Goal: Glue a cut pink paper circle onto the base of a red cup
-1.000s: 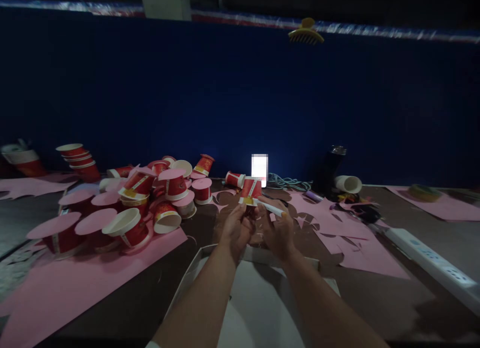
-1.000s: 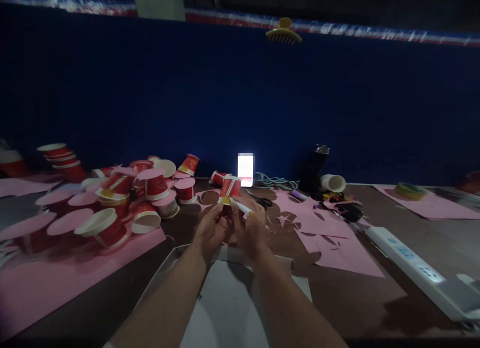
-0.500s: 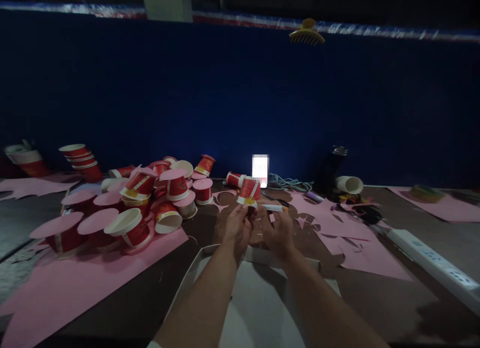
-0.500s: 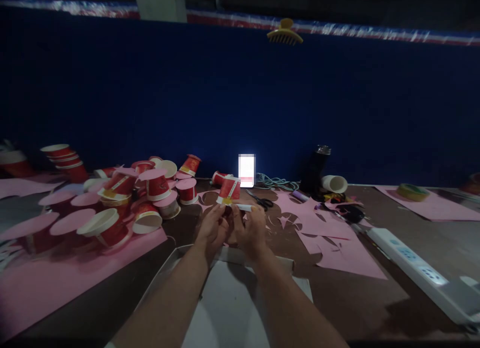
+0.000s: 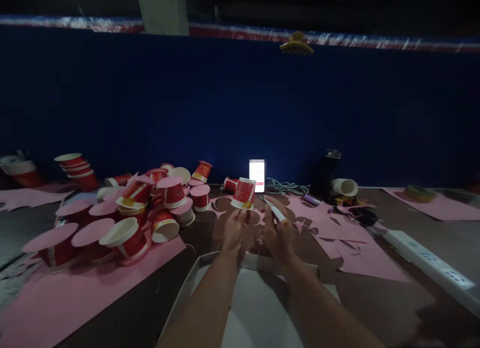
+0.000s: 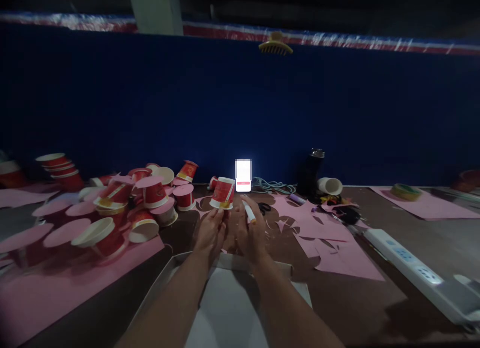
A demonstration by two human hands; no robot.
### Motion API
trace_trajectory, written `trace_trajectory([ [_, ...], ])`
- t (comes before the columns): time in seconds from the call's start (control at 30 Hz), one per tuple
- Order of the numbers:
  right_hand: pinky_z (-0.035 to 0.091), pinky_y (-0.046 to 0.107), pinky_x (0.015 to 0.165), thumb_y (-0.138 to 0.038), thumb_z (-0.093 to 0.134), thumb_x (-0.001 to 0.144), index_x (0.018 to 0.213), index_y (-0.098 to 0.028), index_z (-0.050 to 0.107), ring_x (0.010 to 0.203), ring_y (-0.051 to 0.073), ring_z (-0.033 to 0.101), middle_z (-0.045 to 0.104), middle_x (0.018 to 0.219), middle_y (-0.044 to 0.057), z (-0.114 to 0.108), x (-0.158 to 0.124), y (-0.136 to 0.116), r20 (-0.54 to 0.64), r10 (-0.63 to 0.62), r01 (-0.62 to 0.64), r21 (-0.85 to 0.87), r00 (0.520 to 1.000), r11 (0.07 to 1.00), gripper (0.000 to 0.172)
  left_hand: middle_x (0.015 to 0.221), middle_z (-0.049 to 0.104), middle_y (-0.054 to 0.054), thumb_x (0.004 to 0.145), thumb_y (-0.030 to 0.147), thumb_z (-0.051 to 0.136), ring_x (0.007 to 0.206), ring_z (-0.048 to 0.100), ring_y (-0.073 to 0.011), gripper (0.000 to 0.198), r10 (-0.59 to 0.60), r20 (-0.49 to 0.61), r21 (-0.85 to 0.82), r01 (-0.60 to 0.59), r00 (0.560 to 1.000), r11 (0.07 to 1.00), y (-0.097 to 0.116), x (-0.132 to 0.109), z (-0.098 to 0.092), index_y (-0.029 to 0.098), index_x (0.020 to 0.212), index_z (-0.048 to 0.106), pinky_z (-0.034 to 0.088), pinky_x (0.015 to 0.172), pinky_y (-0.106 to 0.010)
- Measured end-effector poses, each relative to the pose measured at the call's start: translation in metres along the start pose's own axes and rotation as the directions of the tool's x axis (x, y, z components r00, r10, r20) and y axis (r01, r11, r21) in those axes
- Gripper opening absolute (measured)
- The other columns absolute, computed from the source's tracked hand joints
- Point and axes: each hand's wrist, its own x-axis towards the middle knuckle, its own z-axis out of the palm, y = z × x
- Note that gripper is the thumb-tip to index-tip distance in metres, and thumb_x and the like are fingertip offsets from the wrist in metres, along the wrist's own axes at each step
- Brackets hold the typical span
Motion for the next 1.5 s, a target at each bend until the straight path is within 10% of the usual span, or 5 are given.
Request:
trace_trajectory([
  [0.33, 0.046, 0.040, 0.092, -0.028, 0.045, 0.091, 0.117, -0.020, 0.056, 0.106, 0.021, 0.058, 0.062, 0.115, 0.009, 0.004, -0.003, 0.020, 0.043, -0.046, 0.045, 0.025, 0.998, 0.999, 0.029, 0.080, 0.069, -0.009, 0.083, 0.012, 0.053, 0.069, 0.065, -0.0138, 0.011, -0.217, 0.091, -0.405, 0.235, 0.972, 0.884, 0.015, -0.006, 0.009, 0.010, 0.087, 0.064, 0.054, 0.067, -0.025],
  [0.63, 0.049, 0.036, 0.085, -0.037, 0.046, 0.089, 0.112, -0.021, 0.055, 0.096, 0.019, 0.060, 0.063, 0.108, 0.008, 0.006, 0.000, 0.025, 0.016, 0.222, -0.221, 0.169, 0.975, 0.960, 0.029, 0.081, 0.070, -0.009, 0.084, 0.008, 0.050, 0.071, 0.067, -0.0148, 0.018, -0.283, 0.053, -0.481, 0.273, 0.957, 0.833, 0.011, -0.003, 0.004, 0.011, 0.095, 0.064, 0.056, 0.064, -0.025],
  [1.13, 0.054, 0.030, 0.058, -0.049, 0.064, 0.074, 0.117, -0.023, 0.050, 0.069, 0.017, 0.065, 0.067, 0.089, 0.003, 0.018, 0.001, 0.033, 0.325, 0.586, -0.639, 0.608, 0.742, 0.472, 0.052, 0.079, 0.069, -0.010, 0.083, 0.007, 0.049, 0.066, 0.066, -0.0145, 0.018, -0.403, 0.021, -0.399, 0.377, 0.915, 0.836, 0.006, -0.003, 0.003, 0.009, 0.094, 0.064, 0.055, 0.056, -0.023],
  [1.5, 0.053, 0.033, 0.078, -0.044, 0.064, 0.075, 0.109, -0.021, 0.050, 0.090, 0.018, 0.062, 0.062, 0.106, 0.006, 0.019, -0.001, 0.040, 0.171, 0.518, -0.530, 0.477, 0.838, 0.701, 0.044, 0.090, 0.070, -0.009, 0.080, 0.007, 0.057, 0.076, 0.067, -0.0137, 0.015, -0.300, 0.068, -0.263, 0.308, 0.951, 0.914, -0.002, -0.009, 0.010, 0.011, 0.092, 0.065, 0.056, 0.069, -0.023],
])
